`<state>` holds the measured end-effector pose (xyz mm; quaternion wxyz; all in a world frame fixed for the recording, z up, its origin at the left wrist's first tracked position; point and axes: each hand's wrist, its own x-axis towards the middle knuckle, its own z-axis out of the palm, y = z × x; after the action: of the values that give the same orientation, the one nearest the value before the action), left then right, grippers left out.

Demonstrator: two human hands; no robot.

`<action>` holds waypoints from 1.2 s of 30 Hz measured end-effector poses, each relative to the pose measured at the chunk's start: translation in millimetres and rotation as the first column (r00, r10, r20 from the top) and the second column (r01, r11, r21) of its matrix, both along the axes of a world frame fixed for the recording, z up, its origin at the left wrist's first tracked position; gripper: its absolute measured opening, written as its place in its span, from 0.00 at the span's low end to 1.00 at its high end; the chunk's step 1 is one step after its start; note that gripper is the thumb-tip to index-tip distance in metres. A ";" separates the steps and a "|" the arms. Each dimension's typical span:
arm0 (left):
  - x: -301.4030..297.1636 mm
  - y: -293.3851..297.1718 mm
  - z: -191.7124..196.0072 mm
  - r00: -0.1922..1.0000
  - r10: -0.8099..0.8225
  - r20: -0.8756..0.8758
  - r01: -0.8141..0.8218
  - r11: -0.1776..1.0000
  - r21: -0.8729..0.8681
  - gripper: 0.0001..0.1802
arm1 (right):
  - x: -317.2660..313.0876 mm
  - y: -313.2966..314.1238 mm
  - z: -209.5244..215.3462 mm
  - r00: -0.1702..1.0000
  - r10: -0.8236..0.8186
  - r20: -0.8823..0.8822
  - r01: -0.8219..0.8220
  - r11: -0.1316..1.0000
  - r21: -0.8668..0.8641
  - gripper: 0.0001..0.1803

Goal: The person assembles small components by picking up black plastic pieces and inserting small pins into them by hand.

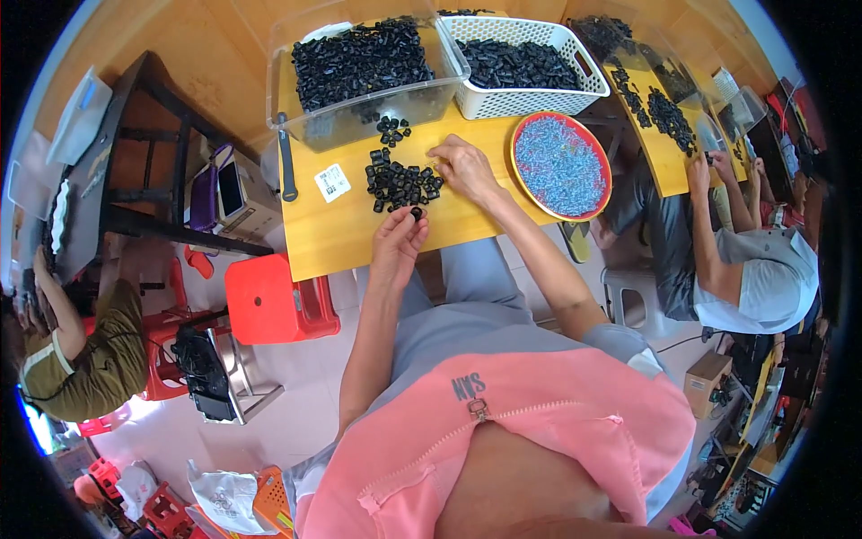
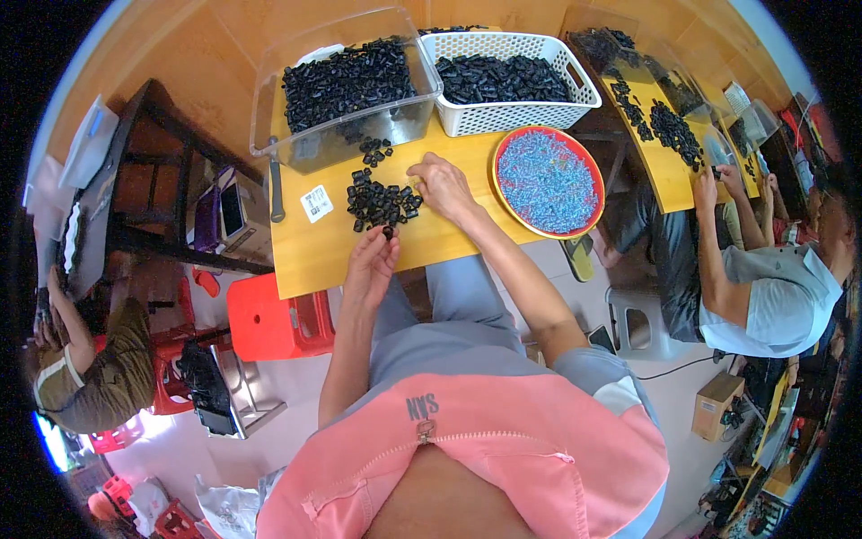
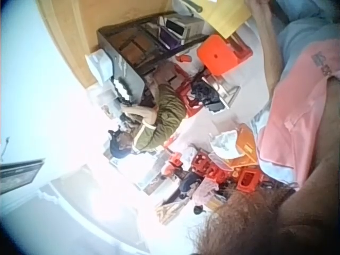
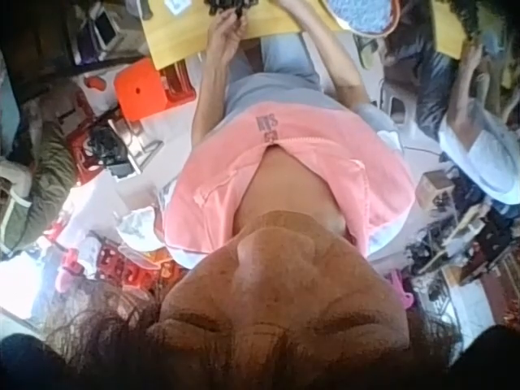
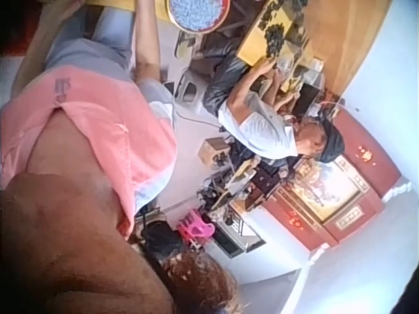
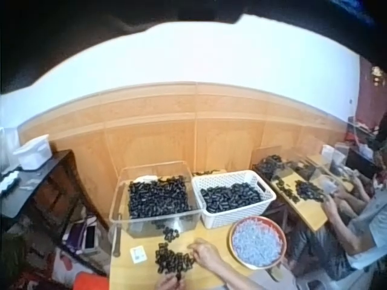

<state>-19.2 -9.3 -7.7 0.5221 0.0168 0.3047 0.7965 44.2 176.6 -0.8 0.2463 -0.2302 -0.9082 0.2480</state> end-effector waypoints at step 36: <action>7.0 4.1 3.0 0.953 -0.005 -0.302 -0.042 0.988 -0.151 0.07 | 37.5 -56.3 60.0 0.939 0.342 -0.033 -0.343 0.936 -0.082 0.04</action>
<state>-12.2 -5.2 -4.7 0.4616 0.0943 0.4423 0.7631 81.7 120.4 59.1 0.1976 -0.0767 -0.9205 0.3283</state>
